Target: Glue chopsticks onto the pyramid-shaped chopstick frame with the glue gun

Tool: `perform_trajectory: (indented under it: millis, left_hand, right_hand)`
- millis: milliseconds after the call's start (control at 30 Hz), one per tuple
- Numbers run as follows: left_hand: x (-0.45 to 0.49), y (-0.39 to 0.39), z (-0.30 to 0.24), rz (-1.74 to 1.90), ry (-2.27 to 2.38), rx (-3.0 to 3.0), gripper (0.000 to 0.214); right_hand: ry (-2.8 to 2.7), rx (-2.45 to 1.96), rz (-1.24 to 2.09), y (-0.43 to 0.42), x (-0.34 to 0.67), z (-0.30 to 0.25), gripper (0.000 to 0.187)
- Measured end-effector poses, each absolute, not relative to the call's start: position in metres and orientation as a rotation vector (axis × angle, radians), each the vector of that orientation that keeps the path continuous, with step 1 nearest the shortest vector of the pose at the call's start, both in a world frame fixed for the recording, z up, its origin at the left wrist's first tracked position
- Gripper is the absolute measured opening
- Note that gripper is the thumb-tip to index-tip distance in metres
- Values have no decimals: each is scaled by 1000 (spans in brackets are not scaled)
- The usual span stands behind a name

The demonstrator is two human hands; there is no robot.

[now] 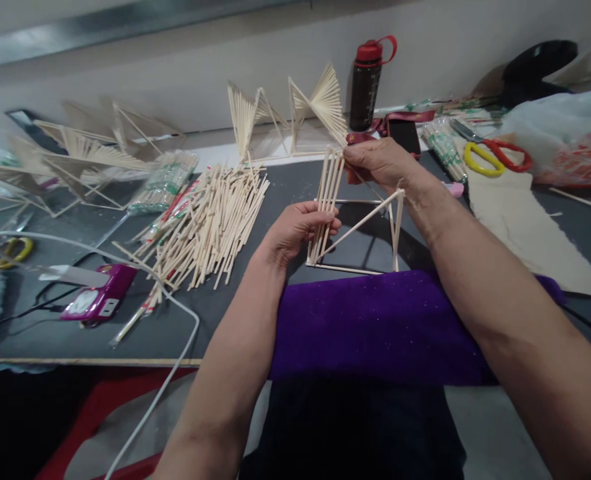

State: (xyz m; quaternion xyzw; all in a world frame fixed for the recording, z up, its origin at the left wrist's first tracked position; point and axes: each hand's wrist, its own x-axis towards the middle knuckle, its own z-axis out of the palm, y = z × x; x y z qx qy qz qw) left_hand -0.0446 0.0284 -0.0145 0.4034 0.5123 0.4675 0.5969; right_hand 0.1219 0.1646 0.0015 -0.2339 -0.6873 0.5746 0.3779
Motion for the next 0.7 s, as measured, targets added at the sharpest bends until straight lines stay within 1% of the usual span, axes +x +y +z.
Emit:
perform_trajectory:
  millis: [167,300,400,500,700]
  left_hand:
    - [-55,26,-16,968,1232,1017,19]
    - [-64,25,-18,894,1218,1110,16]
    - [-66,25,-18,835,1219,1139,17]
    - [-65,25,-18,839,1191,1121,18]
    - [-56,23,-14,938,1128,1059,36]
  right_hand:
    - [-1735,-666,1425,164,123,3,39]
    - [-1705,-678,1449,164,125,4,39]
    - [-1682,-667,1454,165,127,3,36]
    - [-1687,-680,1439,167,127,2,36]
    - [-1729,-715,1350,165,128,1,40]
